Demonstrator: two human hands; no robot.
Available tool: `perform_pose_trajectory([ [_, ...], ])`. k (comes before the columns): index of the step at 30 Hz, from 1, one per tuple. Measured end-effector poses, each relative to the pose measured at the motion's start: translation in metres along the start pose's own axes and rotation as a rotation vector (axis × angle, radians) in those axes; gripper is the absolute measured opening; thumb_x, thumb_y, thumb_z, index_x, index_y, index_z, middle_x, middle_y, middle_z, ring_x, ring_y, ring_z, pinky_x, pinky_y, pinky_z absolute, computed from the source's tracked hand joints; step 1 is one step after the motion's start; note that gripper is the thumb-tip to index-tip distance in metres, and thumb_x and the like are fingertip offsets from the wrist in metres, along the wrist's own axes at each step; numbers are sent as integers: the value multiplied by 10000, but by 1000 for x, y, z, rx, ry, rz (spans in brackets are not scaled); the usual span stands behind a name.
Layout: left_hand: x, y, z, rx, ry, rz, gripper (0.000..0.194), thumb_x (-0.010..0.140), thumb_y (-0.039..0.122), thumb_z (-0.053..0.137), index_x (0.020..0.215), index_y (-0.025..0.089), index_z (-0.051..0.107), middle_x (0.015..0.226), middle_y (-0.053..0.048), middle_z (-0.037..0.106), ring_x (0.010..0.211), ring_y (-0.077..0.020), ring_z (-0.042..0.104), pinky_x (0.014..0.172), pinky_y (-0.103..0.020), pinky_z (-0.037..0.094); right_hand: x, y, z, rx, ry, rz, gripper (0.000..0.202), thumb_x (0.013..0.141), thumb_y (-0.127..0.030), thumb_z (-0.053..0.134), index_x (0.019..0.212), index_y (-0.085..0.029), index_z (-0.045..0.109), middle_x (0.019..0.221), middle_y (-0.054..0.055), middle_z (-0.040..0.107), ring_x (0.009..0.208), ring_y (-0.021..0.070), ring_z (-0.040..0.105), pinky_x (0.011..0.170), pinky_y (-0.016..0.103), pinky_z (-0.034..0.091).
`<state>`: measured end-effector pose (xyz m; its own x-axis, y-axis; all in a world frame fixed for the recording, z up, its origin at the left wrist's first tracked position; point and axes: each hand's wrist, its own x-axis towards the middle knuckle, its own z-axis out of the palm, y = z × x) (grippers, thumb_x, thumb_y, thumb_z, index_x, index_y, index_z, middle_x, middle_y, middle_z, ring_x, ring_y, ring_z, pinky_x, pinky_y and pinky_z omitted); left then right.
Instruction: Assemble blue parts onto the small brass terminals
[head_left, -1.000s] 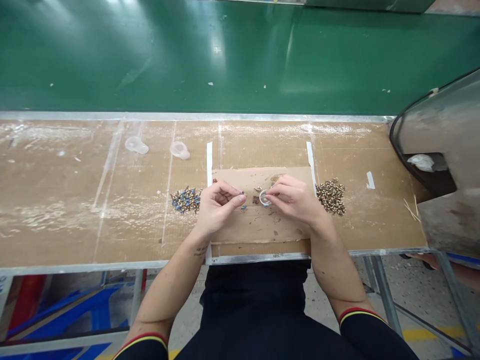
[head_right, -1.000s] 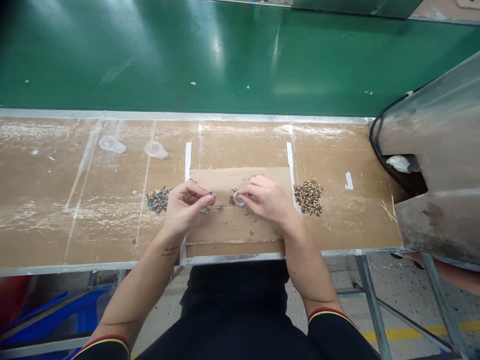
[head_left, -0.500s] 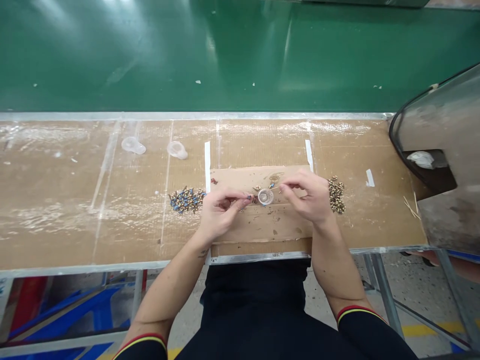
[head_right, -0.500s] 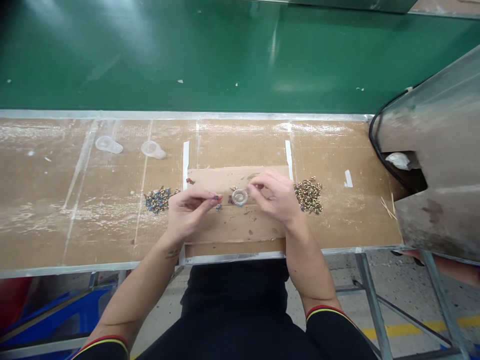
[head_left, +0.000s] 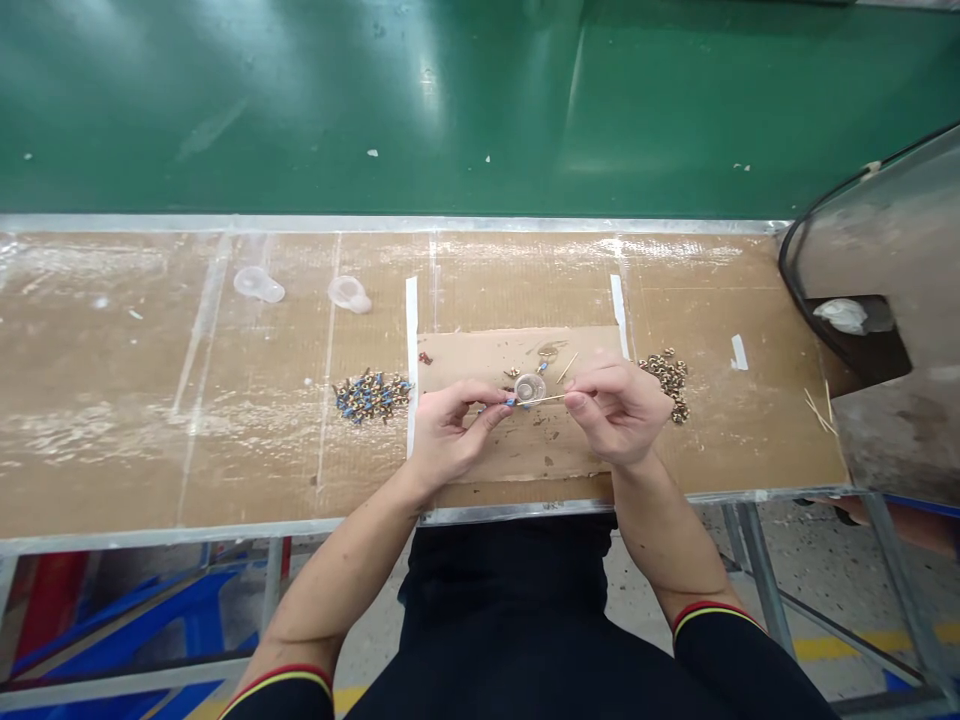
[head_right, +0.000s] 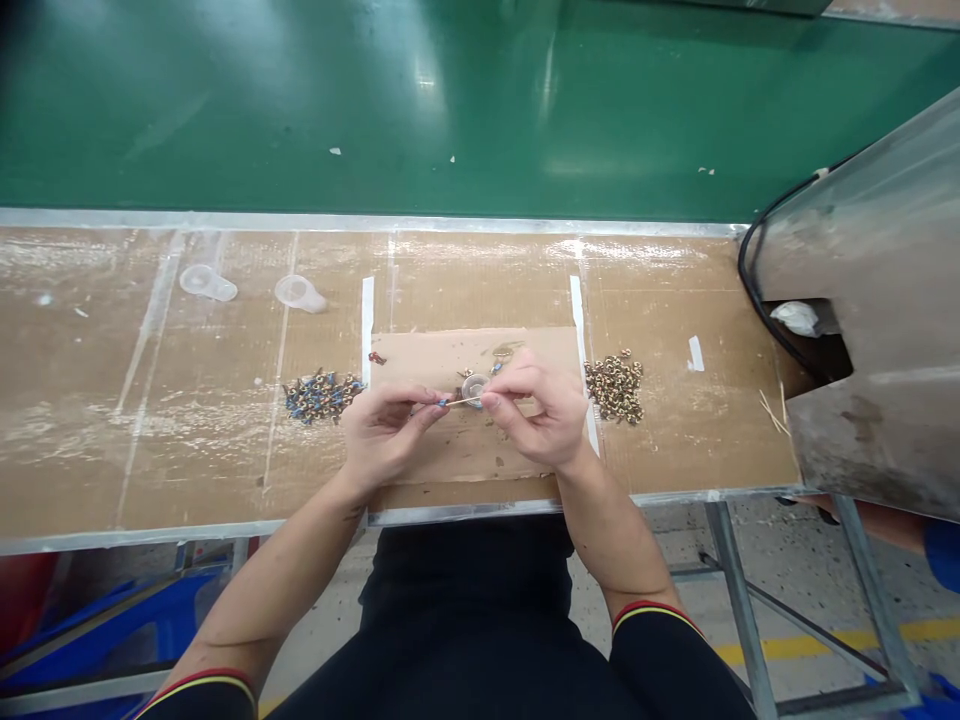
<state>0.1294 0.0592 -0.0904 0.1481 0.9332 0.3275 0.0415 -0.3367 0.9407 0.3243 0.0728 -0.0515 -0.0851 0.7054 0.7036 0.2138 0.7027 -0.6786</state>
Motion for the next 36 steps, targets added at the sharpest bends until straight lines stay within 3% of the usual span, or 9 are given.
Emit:
perform_pose_trajectory([
  [13,5,8,0,4,2,59,52,875,174,754,908,185,715,885,-42,806,803,-159,783,702,-221,635,-2,5,0,-23,0,-9,53,914,-179,675,916,-231,674,695,-15,692,561,133,602,525,287,491],
  [30,5,9,0,-53,-10,-17,41,871,203,762,898,182,738,876,-53,808,816,-176,790,731,-244,654,-3,4,2,-21,-25,-13,71,919,-167,664,923,-238,666,713,-20,684,587,121,602,549,277,487],
  [36,7,12,0,-254,31,-130,92,846,249,801,861,178,744,851,-52,804,802,-179,792,709,-236,664,3,4,-11,-111,126,10,112,943,-275,646,834,-249,658,617,-24,610,538,140,539,509,298,427],
])
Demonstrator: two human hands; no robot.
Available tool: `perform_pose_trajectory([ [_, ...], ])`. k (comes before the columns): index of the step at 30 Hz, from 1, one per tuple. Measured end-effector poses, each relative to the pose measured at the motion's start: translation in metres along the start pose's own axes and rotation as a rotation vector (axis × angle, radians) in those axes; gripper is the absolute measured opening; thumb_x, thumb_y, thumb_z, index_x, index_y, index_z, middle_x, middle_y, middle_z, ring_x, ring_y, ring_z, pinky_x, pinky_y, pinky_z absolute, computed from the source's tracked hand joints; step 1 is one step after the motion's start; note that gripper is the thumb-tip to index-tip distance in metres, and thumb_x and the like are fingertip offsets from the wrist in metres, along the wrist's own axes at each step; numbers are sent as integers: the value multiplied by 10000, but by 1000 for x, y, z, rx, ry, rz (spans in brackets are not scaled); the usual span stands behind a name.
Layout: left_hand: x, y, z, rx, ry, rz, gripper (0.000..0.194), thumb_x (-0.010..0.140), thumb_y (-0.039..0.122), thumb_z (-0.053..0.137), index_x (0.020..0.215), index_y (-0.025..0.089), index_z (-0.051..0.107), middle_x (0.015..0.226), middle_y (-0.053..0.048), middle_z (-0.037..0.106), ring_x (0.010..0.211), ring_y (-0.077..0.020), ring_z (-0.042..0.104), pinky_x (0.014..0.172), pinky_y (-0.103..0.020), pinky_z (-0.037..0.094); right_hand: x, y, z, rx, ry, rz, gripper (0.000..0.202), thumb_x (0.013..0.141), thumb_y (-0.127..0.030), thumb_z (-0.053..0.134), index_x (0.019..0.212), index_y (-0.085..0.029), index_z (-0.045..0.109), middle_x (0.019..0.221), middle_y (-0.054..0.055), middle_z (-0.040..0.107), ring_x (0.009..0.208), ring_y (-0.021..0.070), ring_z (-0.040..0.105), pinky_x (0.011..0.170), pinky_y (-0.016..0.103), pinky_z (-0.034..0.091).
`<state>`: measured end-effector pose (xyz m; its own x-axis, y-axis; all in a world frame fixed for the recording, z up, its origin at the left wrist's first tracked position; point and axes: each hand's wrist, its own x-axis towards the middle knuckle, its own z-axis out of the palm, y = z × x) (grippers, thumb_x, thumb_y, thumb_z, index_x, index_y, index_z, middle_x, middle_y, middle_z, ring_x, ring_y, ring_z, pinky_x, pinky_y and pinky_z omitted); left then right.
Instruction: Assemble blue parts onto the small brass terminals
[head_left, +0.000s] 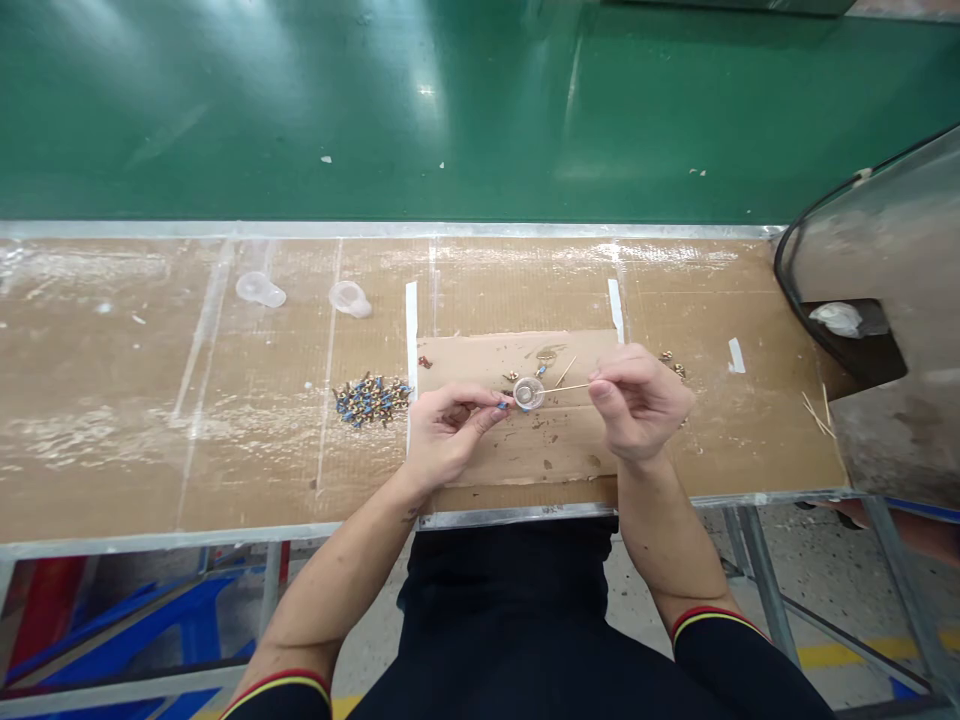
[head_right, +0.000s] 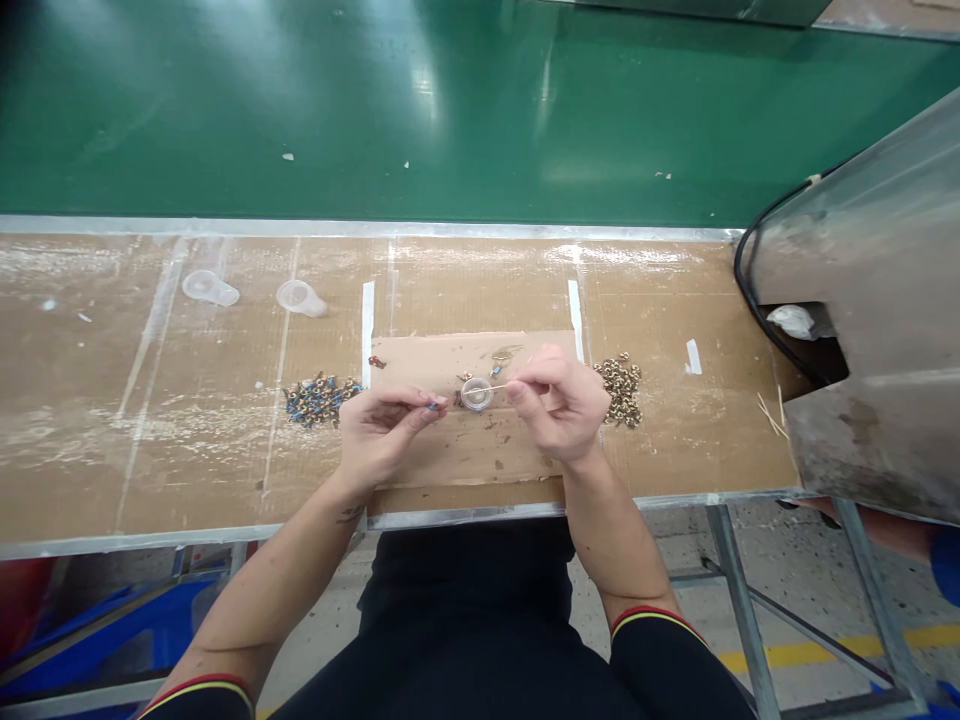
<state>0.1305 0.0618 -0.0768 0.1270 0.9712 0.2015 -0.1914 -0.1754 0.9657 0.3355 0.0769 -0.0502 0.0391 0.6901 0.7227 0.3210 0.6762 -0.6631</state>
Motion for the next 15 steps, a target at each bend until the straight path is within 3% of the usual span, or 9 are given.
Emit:
perform_pose_trajectory([
  [2,1,2,0,-84,-7,-23,124,834,273,817,839,178,738,828,-46,800,775,-174,789,698,-239,670,4,3,-8,-36,-97,41,128,939,-252,654,811,-239,657,622,-27,608,541,128,523,514,283,409],
  [6,3,4,-2,-204,-44,-34,133,811,253,839,818,177,730,782,-39,788,707,-160,775,645,-226,666,8,12,-16,-169,-518,118,130,945,-203,642,820,-198,673,683,-8,639,596,116,557,561,258,430],
  [8,4,4,-3,-272,-62,-26,117,811,226,838,831,183,731,776,-36,784,708,-154,770,630,-214,659,7,16,-15,-218,-638,146,151,959,-220,621,828,-182,685,687,1,633,614,122,567,586,260,443],
  [12,4,1,-6,-391,-99,-7,113,816,197,832,861,196,728,769,-28,776,704,-137,757,620,-196,645,5,18,-11,-249,-724,212,155,968,-245,596,902,-180,720,740,18,670,628,129,586,601,264,453],
  [15,5,0,-8,-392,-82,-31,167,791,260,859,819,187,711,728,-27,758,666,-141,744,577,-194,632,8,20,-20,-281,-613,263,151,945,-290,621,971,-207,745,769,17,690,612,130,574,586,270,458],
])
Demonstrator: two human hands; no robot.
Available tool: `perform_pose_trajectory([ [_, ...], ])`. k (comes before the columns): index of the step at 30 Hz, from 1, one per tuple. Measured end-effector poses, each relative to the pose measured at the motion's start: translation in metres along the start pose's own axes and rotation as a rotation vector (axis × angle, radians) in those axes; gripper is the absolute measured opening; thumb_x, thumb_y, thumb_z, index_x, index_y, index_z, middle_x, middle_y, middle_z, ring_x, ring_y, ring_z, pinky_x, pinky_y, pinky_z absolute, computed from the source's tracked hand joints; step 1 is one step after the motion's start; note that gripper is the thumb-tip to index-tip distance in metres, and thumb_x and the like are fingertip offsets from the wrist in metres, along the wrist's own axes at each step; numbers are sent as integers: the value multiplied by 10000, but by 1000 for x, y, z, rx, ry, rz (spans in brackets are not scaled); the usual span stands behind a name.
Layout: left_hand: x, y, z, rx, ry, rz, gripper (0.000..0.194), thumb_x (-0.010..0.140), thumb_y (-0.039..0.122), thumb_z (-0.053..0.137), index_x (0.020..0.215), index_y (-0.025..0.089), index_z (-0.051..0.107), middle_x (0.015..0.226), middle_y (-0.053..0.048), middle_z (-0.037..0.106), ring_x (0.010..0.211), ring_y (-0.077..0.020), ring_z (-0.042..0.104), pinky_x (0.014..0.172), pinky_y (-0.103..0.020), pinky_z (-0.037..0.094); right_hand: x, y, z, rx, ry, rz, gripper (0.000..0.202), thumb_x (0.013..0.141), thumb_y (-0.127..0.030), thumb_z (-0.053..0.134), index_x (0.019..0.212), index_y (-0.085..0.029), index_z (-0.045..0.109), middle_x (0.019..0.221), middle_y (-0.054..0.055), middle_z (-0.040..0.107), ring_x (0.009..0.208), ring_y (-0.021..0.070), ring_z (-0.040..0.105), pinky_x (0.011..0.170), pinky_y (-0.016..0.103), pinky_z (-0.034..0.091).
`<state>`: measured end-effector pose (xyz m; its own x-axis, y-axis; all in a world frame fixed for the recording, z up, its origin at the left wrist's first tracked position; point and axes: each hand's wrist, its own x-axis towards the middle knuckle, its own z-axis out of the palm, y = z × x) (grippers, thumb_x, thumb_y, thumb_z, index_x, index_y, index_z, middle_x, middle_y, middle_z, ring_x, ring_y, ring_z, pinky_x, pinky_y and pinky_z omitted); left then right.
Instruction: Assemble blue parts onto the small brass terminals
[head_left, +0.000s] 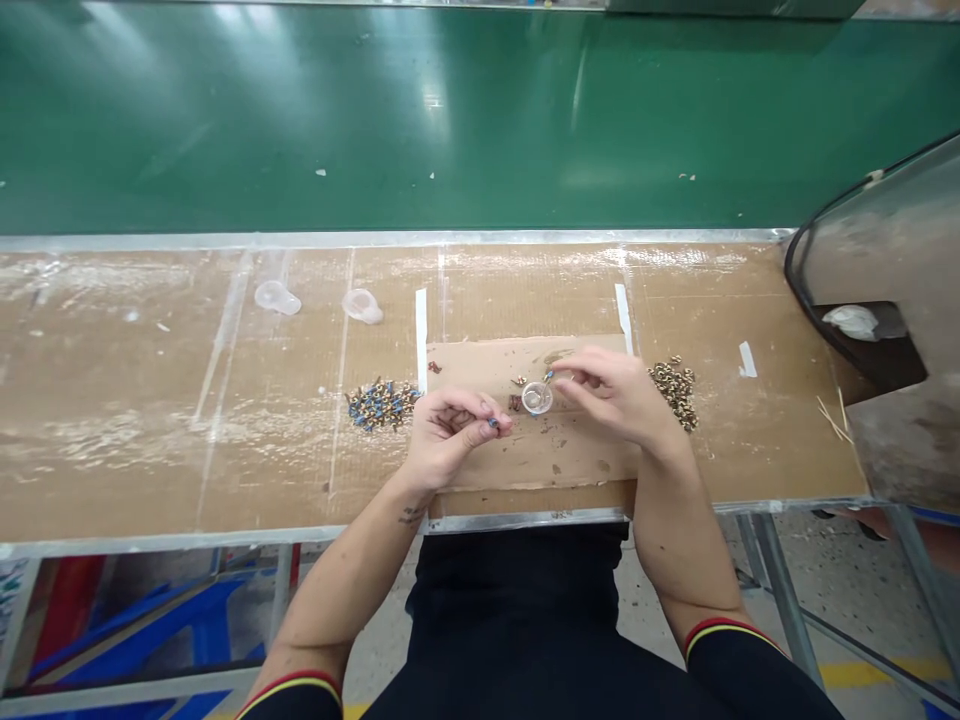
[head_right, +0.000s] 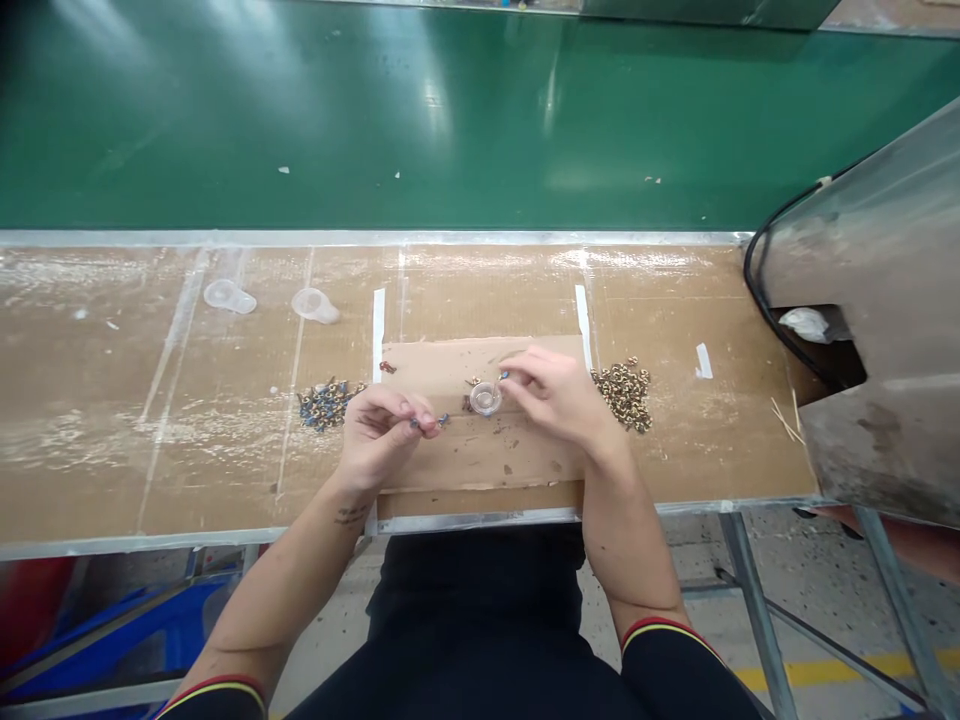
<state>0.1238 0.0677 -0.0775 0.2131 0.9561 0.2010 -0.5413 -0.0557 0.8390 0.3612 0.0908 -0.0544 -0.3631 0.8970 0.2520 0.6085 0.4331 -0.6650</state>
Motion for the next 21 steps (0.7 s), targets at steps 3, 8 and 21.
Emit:
perform_pose_trajectory([
  [3,0,1,-2,-4,16,-12,192,770,276,874,800,185,708,700,-22,743,648,-140,735,558,-192,621,-7,16,-19,-59,342,143,150,907,-304,641,933,-215,758,740,13,673,612,137,563,569,276,445],
  [8,3,4,-1,-8,3,4,160,776,256,867,785,180,727,635,-13,710,594,-129,709,543,-192,603,-28,58,-51,-163,579,460,159,810,-305,651,806,-189,760,726,36,691,642,168,583,612,311,464],
  [21,5,5,-3,65,98,-49,222,748,308,883,737,183,700,700,-33,711,633,-127,694,562,-199,599,-42,77,-63,-167,93,538,174,798,-300,658,869,-214,791,911,73,726,831,223,636,813,406,512],
])
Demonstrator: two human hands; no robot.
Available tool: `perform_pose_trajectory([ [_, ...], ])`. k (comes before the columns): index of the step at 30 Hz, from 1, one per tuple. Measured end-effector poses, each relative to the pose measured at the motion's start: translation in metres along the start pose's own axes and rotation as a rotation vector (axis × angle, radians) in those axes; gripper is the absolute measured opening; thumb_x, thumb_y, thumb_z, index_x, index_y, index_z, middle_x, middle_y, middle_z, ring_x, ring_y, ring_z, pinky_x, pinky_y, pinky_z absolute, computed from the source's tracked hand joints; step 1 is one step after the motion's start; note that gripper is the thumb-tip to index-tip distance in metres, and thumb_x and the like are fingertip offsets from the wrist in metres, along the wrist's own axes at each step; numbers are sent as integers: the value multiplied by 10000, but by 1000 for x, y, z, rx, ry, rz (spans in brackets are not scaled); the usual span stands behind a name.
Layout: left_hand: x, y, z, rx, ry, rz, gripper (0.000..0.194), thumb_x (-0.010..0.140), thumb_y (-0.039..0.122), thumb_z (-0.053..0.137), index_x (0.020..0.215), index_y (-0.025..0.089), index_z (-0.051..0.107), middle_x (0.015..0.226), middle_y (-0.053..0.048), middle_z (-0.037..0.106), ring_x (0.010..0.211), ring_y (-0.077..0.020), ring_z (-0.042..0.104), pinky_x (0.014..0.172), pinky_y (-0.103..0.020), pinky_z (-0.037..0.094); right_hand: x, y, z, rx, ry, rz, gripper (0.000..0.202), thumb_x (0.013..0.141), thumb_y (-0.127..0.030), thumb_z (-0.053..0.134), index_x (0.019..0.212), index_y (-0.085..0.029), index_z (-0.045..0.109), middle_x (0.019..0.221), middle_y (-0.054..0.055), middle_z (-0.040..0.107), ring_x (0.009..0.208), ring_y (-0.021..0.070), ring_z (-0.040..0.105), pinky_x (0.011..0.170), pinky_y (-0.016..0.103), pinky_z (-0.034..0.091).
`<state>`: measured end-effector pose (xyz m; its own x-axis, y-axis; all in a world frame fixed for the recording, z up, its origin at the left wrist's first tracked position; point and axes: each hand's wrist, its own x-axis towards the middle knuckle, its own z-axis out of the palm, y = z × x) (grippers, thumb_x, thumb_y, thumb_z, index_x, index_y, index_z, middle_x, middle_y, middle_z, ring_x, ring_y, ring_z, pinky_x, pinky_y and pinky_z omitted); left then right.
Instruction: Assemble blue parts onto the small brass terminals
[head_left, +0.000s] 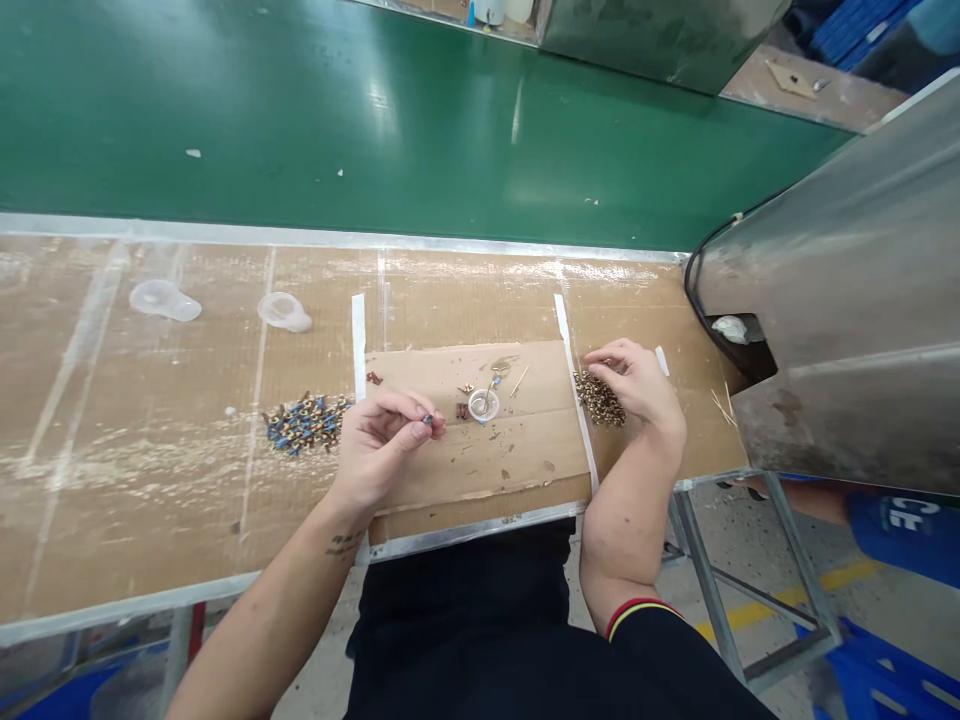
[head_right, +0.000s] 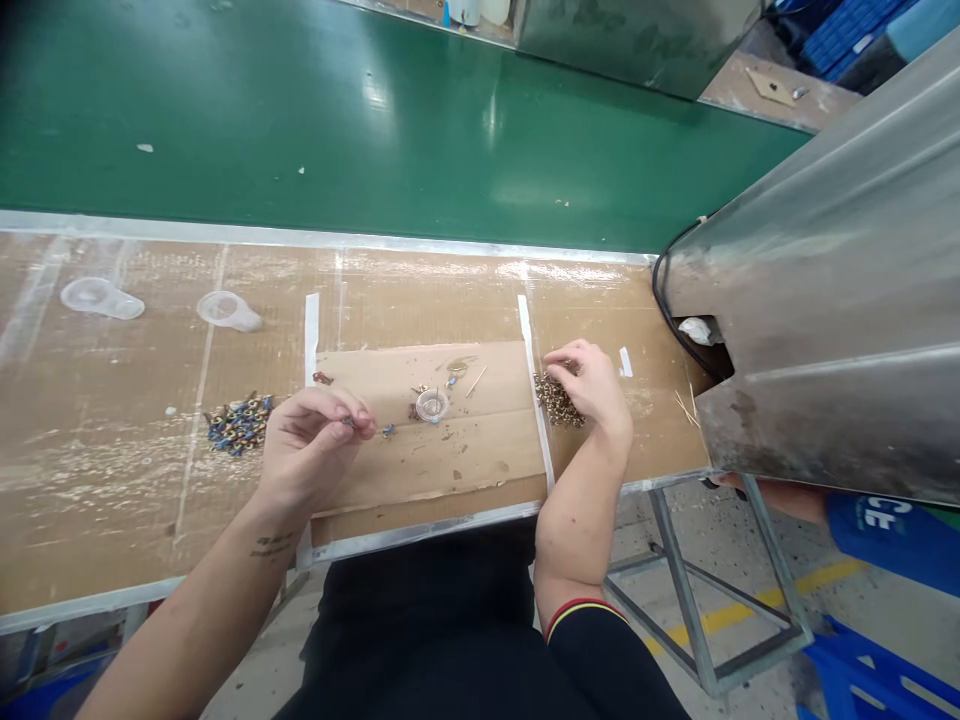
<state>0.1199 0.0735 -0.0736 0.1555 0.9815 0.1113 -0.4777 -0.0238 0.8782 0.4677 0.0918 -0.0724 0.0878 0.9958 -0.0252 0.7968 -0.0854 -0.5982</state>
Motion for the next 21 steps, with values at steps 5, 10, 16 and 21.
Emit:
perform_pose_trajectory([
  [5,0,-2,-1,-20,-6,20,182,757,276,875,761,188,716,708,-30,710,642,-128,700,570,-200,604,1,-17,4,-67,-159,-38,140,781,-306,696,845,-215,781,903,63,744,869,226,652,826,383,508],
  [10,0,-2,0,9,-5,-7,217,744,299,884,740,178,704,694,-30,703,626,-133,702,557,-205,607,2,-17,7,-76,-122,-10,162,767,-223,626,835,-203,772,829,53,764,744,205,661,748,351,520],
  [16,-2,-5,-2,46,9,-5,204,739,310,885,761,194,719,703,-23,708,631,-132,711,568,-209,614,3,-18,9,-85,-51,-40,209,774,-222,563,835,-200,762,735,43,738,645,192,630,706,347,522],
  [21,-2,-6,-2,80,30,-22,240,726,351,891,755,191,715,715,-28,715,635,-143,716,566,-222,616,4,-22,10,-63,-47,-23,197,758,-235,559,800,-200,748,718,40,726,652,194,629,699,343,513],
])
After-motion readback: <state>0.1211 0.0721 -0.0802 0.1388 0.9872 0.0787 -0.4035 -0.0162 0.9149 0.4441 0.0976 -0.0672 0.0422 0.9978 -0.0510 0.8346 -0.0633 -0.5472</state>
